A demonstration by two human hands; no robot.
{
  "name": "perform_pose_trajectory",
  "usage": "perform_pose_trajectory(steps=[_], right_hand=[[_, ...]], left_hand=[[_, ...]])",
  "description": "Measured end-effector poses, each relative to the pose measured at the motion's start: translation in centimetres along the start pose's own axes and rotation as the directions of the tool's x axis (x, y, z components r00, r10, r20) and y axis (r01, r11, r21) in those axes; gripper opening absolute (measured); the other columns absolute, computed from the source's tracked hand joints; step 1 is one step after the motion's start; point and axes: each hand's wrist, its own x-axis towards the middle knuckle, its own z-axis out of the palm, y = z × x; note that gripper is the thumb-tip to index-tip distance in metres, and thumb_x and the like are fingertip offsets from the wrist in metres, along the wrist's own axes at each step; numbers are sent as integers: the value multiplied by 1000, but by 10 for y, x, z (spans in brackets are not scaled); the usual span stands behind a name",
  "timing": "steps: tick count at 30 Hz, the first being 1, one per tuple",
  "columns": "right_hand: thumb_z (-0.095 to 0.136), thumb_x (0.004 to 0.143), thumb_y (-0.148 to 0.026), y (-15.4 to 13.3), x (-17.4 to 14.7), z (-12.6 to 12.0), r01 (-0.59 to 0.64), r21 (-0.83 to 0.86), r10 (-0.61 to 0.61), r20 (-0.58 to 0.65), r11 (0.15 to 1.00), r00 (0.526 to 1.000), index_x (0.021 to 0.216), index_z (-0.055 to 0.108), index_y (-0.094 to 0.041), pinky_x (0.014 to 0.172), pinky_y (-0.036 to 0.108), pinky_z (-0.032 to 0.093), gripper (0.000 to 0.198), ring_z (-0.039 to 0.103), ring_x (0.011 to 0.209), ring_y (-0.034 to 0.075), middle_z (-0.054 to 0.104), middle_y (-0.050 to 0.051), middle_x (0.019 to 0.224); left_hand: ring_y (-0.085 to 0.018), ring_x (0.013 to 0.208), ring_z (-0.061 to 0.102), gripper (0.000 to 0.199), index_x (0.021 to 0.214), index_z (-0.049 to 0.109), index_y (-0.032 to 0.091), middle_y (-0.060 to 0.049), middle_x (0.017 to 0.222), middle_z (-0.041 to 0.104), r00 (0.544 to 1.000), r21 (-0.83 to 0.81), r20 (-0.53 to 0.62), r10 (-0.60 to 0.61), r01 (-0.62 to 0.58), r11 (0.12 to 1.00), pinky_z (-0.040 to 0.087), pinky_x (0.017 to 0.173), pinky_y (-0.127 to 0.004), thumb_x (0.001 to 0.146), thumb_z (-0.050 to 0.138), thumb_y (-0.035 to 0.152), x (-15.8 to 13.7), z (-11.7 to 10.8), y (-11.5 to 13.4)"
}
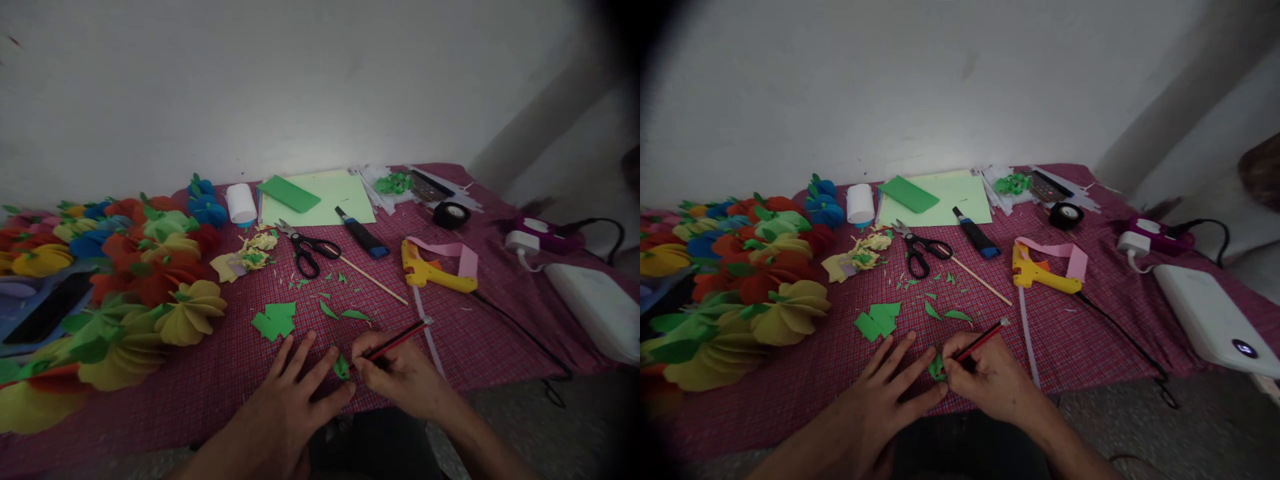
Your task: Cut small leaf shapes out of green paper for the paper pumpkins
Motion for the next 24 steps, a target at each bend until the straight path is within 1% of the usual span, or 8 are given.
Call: perform_pose_trajectory(steps=[7, 11, 13, 15, 18, 21, 22, 24], right_hand=[[50, 77, -10, -2, 2, 1, -9, 9, 9, 33, 1000, 999, 70, 56, -19, 51, 20, 37, 13, 51, 57, 11, 53, -5, 61], [53, 76, -13, -2, -1, -1, -23, 49, 23, -5, 999, 1000, 66, 56, -19, 47, 19, 36, 12, 48, 53, 10, 51, -4, 57], [54, 77, -17, 4, -5, -4, -53, 147, 67, -95, 988, 993, 67, 57, -18, 45, 19, 36, 10, 48, 49, 10, 52, -4, 56], [54, 80, -24, 13, -8, -6, -47, 289, 119, -240, 956, 963, 72, 58, -18, 42, 20, 36, 11, 48, 45, 10, 56, -2, 56], [58, 81, -30, 20, -9, -6, 69, 399, 116, -422, 914, 899, 76, 58, -18, 40, 20, 36, 13, 47, 42, 10, 59, -1, 56], [56, 84, -32, 14, -5, -5, 197, 402, 30, -493, 894, 870, 87, 57, -20, 41, 20, 37, 12, 47, 43, 9, 62, -2, 60], [54, 86, -32, 10, -5, -5, 224, 384, 5, -513, 896, 858, 91, 57, -21, 42, 19, 38, 12, 47, 44, 9, 62, -2, 62], [50, 89, -31, 1, -7, -6, 229, 318, -15, -556, 920, 831, 97, 56, -23, 43, 19, 40, 13, 49, 46, 9, 64, -2, 67]], left_hand=[[-45, 134, 7, 94, 142, 23, 34, -7, 152, 19, 1000, 18, 13, -20, 20, 1000, 9, 100, -70, 58, 62, 16, 0, -3, 3], [-44, 135, 6, 96, 141, 24, 34, -5, 152, 17, 999, 19, 15, -33, 32, 999, 8, 100, -69, 56, 61, 13, -1, -6, 3], [-45, 134, 4, 98, 142, 23, 35, -6, 152, 17, 1000, 14, 20, -13, 13, 1000, 8, 99, -71, 54, 62, 13, 0, -5, 1], [-46, 134, 3, 100, 142, 22, 35, -6, 152, 16, 1000, 7, 30, -2, 2, 1000, 8, 99, -71, 53, 61, 13, 0, -4, 0], [-46, 134, 5, 100, 141, 23, 36, -6, 153, 10, 1000, 2, 25, 5, -5, 1000, 10, 99, -71, 52, 58, 10, 0, -10, 3], [-42, 135, 11, 93, 137, 32, 35, -6, 153, 8, 998, 21, -56, 8, -7, 1000, 14, 101, -67, 51, 53, 8, -5, -22, 8], [-39, 136, 13, 90, 136, 34, 33, -6, 153, 12, 994, 34, -106, 1, 3, 999, 17, 103, -64, 52, 52, 7, -8, -26, 9], [-33, 134, 23, 81, 133, 37, 29, -7, 148, 26, 974, 60, -225, -19, 33, 998, 24, 104, -58, 57, 49, 5, -16, -33, 9]])
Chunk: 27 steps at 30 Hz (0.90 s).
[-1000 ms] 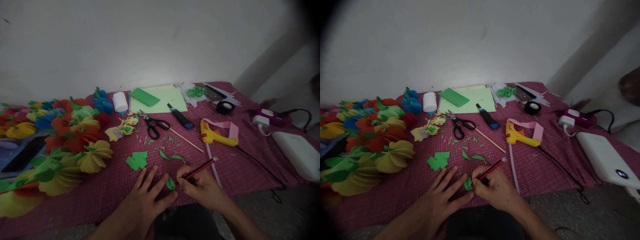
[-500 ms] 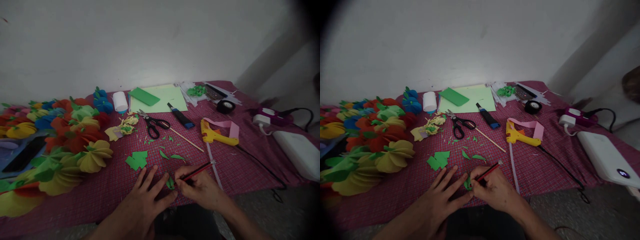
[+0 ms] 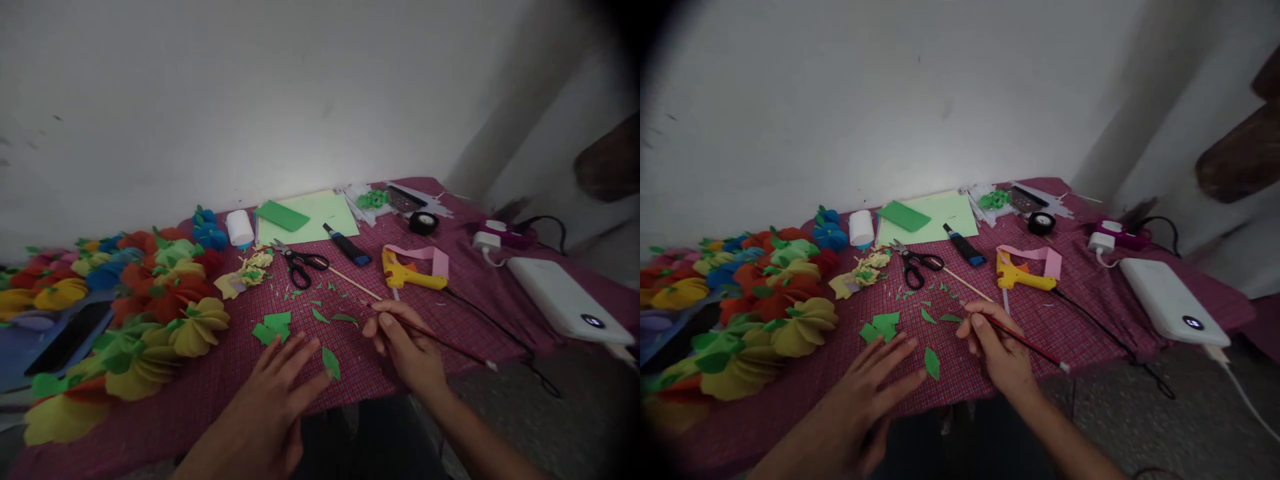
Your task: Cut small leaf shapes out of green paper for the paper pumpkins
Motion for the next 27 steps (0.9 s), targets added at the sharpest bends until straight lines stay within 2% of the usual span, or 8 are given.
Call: perform_pose_trajectory(steps=[3, 6, 8, 12, 16, 19, 24, 27], right_hand=[[50, 89, -29, -11, -9, -4, 12, -217, -10, 10, 976, 1000, 95, 59, -22, 51, 20, 46, 12, 57, 56, 11, 67, 0, 76], [52, 87, -23, -12, -26, -9, 109, -443, -11, 219, 890, 976, 94, 62, -21, 61, 24, 49, 12, 63, 68, 15, 68, 2, 81], [52, 85, -17, -8, -37, -7, 230, -534, -79, 291, 813, 953, 89, 62, -20, 64, 26, 50, 12, 63, 69, 16, 67, 3, 78], [54, 81, -9, -4, -48, 5, 408, -635, -125, 442, 657, 888, 102, 61, -20, 72, 31, 49, 24, 62, 80, 20, 68, 6, 88], [58, 78, -8, -12, -44, 29, 450, -774, 3, 504, 446, 864, 104, 61, -18, 74, 35, 49, 28, 60, 86, 24, 68, 8, 93], [55, 79, -8, -18, -38, 46, 425, -854, 110, 473, 300, 874, 99, 62, -16, 75, 34, 48, 24, 60, 88, 25, 68, 8, 93], [40, 81, 2, -20, -35, 59, 404, -904, 184, 425, 141, 886, 98, 61, -16, 70, 30, 45, 32, 63, 85, 24, 69, 9, 92], [39, 81, 4, -18, -37, 57, 420, -900, 177, 435, 118, 883, 99, 61, -16, 69, 30, 44, 35, 63, 85, 24, 70, 9, 93]], left_hand=[[-25, 120, 46, 60, 127, 42, 23, -9, 127, 52, 974, 53, -212, -83, 96, 994, 36, 100, -49, 71, 43, 4, -11, -4, -4], [-23, 102, 57, 42, 116, 51, 22, -9, 110, 62, 938, 72, -300, -174, 204, 976, 48, 87, -41, 77, 42, 7, -17, 3, -6], [-22, 95, 60, 36, 110, 54, 21, -8, 103, 64, 915, 78, -353, -196, 238, 968, 51, 82, -39, 80, 41, 8, -16, 8, -4], [-22, 91, 62, 30, 109, 56, 20, -8, 100, 65, 912, 70, -334, -239, 277, 958, 52, 80, -38, 82, 42, 13, -11, 13, 3], [-23, 89, 62, 30, 109, 58, 18, -9, 99, 65, 906, 32, -294, -304, 327, 944, 51, 79, -39, 85, 41, 16, -7, 16, 4], [-23, 87, 62, 29, 108, 59, 18, -9, 96, 66, 891, -21, -284, -354, 363, 931, 50, 79, -39, 85, 42, 18, -8, 21, 2], [-23, 93, 59, 27, 105, 61, 17, -8, 98, 65, 892, -107, -251, -375, 359, 927, 46, 87, -39, 84, 43, 14, -11, 27, 5], [-24, 95, 58, 27, 105, 61, 16, -9, 100, 65, 878, -131, -251, -407, 386, 913, 45, 87, -41, 85, 43, 14, -12, 28, 7]])
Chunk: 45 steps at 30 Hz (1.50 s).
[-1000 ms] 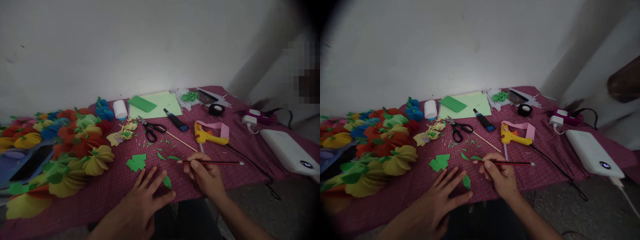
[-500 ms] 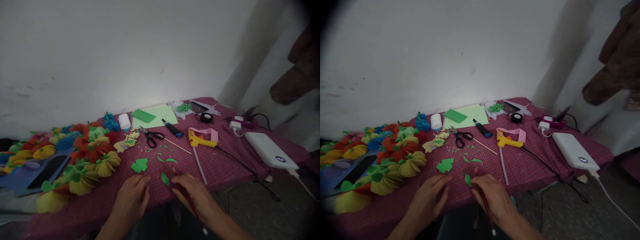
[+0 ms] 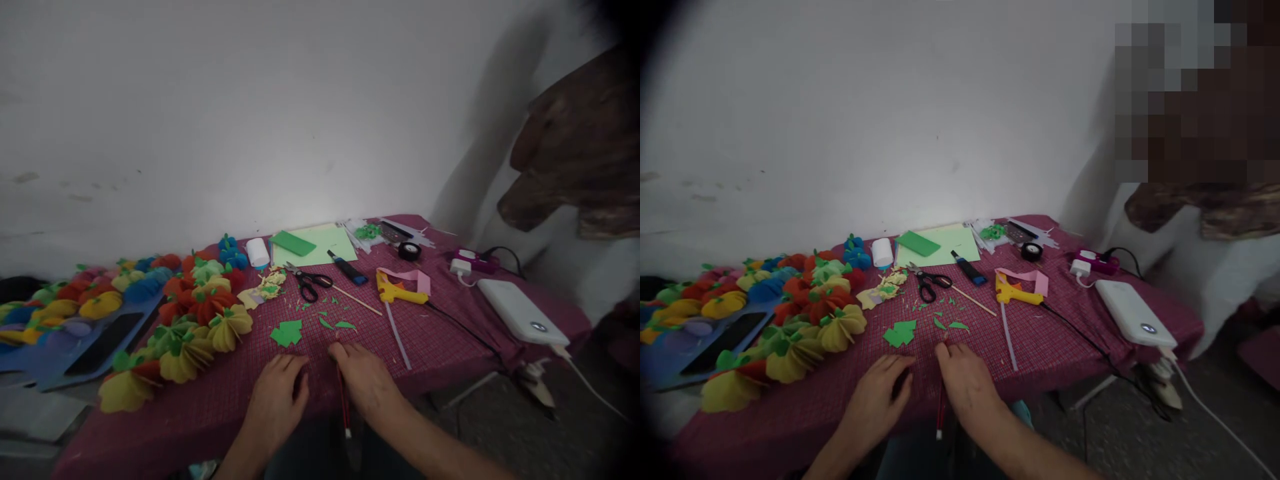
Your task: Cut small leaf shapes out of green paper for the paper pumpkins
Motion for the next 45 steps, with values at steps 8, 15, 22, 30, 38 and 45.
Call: perform_pose_trajectory(steps=[8, 15, 22, 30, 38, 45], right_hand=[[45, 81, -3, 7, -10, 14, 9, 120, 1, -82, 993, 997, 103, 62, -20, 71, 30, 44, 33, 62, 86, 23, 70, 8, 91], [54, 81, -23, 24, -7, 23, 53, 830, 253, -229, 556, 940, 84, 54, -21, 59, 26, 45, 4, 58, 63, 17, 61, 1, 71], [69, 75, -33, 24, -16, 6, 35, 999, 300, -25, -29, 954, 86, 56, -21, 56, 23, 45, 21, 61, 63, 15, 64, -1, 69], [70, 75, -35, 30, -21, 0, 69, 995, 320, -90, 76, 943, 95, 52, -23, 70, 28, 48, 29, 63, 75, 16, 67, 3, 88], [61, 76, -20, 28, -13, 13, 125, 928, 228, -213, 350, 950, 89, 54, -22, 60, 23, 42, 15, 54, 67, 14, 55, -2, 76], [52, 84, -24, 69, -2, 3, 104, 806, 175, -249, 582, 952, 89, 53, -20, 56, 21, 40, 7, 51, 62, 13, 54, -2, 72]], left_hand=[[-25, 95, 57, 26, 103, 63, 17, -8, 97, 66, 1000, -52, -20, -16, 15, 999, 42, 89, -42, 83, 46, 15, 8, 2, 3], [-20, 92, 59, 44, 123, 51, 15, -9, 109, 63, 992, -663, -13, -126, 86, 743, 45, 83, -34, 79, 52, 21, 29, 12, 12], [-11, 53, 49, 25, 66, 58, 14, 1, 56, 57, 968, -907, 185, -169, 235, 348, 38, 53, -23, 74, 60, 38, 49, 10, 28], [-11, 49, 45, 25, 62, 56, 16, 2, 54, 53, 962, -891, 206, -177, 259, 373, 34, 50, -23, 73, 60, 38, 50, 11, 29], [-13, 55, 47, 20, 63, 61, 16, 1, 57, 55, 991, -717, 74, -114, 133, 684, 34, 53, -23, 76, 55, 30, 52, 20, 34], [-18, 72, 60, 21, 91, 65, 18, -3, 81, 68, 983, -625, -102, -153, 57, 779, 44, 64, -26, 83, 51, 31, 72, 2, 13]])
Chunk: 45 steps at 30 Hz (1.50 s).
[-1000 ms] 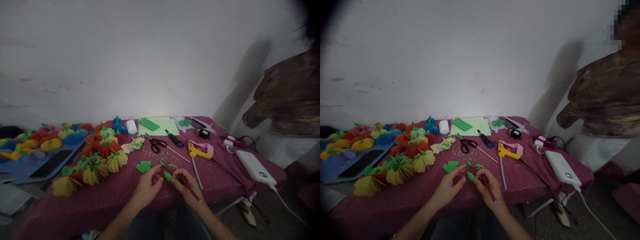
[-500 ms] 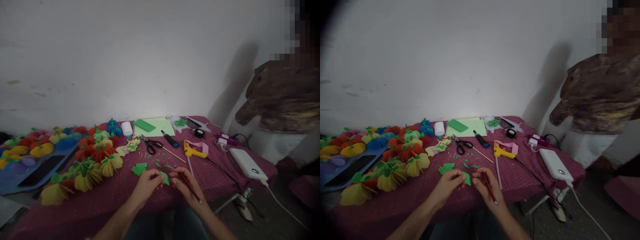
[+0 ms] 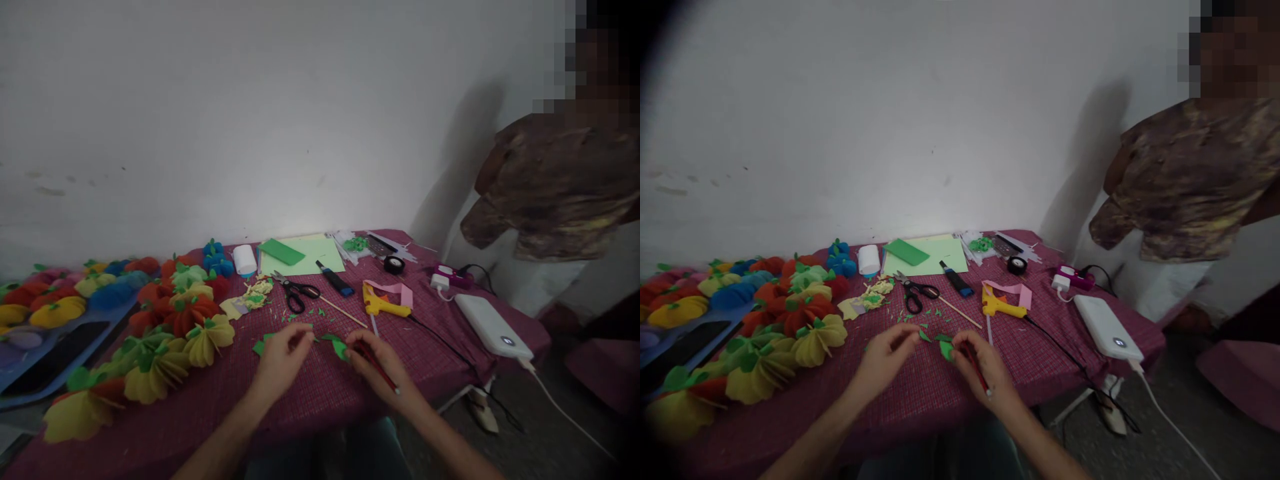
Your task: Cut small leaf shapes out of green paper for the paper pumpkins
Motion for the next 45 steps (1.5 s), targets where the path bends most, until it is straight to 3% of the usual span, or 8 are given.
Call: perform_pose_trajectory(steps=[2, 5, 11, 22, 33, 36, 41, 45], right_hand=[[49, 85, -24, 3, 16, -14, 85, -209, -94, -32, 974, 995, 88, 53, -19, 56, 22, 40, 8, 51, 61, 13, 55, 0, 72], [50, 82, -22, 10, 40, -23, 96, -294, -112, -40, 951, 993, 85, 55, -18, 55, 22, 38, 8, 49, 58, 13, 55, -1, 67], [52, 74, -13, 26, 67, -12, 60, -412, -74, -17, 909, 997, 77, 61, -18, 50, 22, 31, 10, 45, 47, 12, 52, -5, 52], [44, 82, -23, 19, 37, -13, 17, -485, -89, -125, 874, 988, 84, 62, -18, 56, 26, 40, 19, 56, 57, 17, 63, 2, 67], [49, 79, -17, 19, 18, 7, 87, -381, -115, -52, 920, 992, 85, 63, -19, 60, 27, 44, 16, 59, 62, 18, 64, 2, 71], [48, 80, -18, 19, 16, 7, 69, -340, -105, -88, 938, 991, 85, 63, -18, 60, 26, 45, 15, 59, 61, 18, 63, 2, 70], [45, 80, -16, 4, 1, 2, 22, -215, -58, -164, 976, 985, 81, 62, -19, 59, 25, 46, 17, 60, 64, 18, 64, 2, 72], [50, 81, -14, -7, -20, 6, 132, -191, -144, -49, 973, 988, 86, 65, -21, 63, 26, 45, 18, 61, 66, 17, 64, 3, 74]], left_hand=[[-18, 74, 61, 22, 97, 63, 18, -4, 85, 69, 999, 117, -43, 20, -15, 993, 45, 68, -27, 85, 49, 30, 14, -12, -3], [-19, 82, 61, 19, 94, 65, 18, -5, 91, 68, 989, 331, 97, 115, -141, 933, 45, 75, -29, 84, 49, 19, 29, -20, -7], [-22, 92, 58, 20, 96, 66, 16, -7, 94, 66, 942, 562, 307, 137, -296, 773, 43, 85, -34, 82, 54, 12, 36, 1, -12], [-23, 91, 54, 11, 89, 66, 19, -6, 90, 59, 874, 566, 424, 237, -460, 684, 42, 85, -36, 83, 57, 19, 41, 37, -19], [-21, 76, 58, 20, 77, 64, 16, -6, 74, 64, 852, 615, 456, 258, -511, 600, 44, 73, -34, 88, 48, 14, 34, 40, -16], [-21, 82, 57, 22, 79, 64, 17, -6, 83, 64, 844, 614, 453, 288, -529, 586, 42, 76, -35, 91, 45, 16, 31, 36, -13], [-19, 84, 52, 20, 81, 62, 19, -4, 85, 61, 746, 523, 508, 431, -665, 533, 38, 77, -32, 93, 46, 22, 15, 9, -10], [-18, 86, 53, 19, 91, 62, 20, -3, 87, 62, 675, 480, 610, 414, -731, 485, 36, 83, -34, 94, 44, 21, -6, -13, -14]])
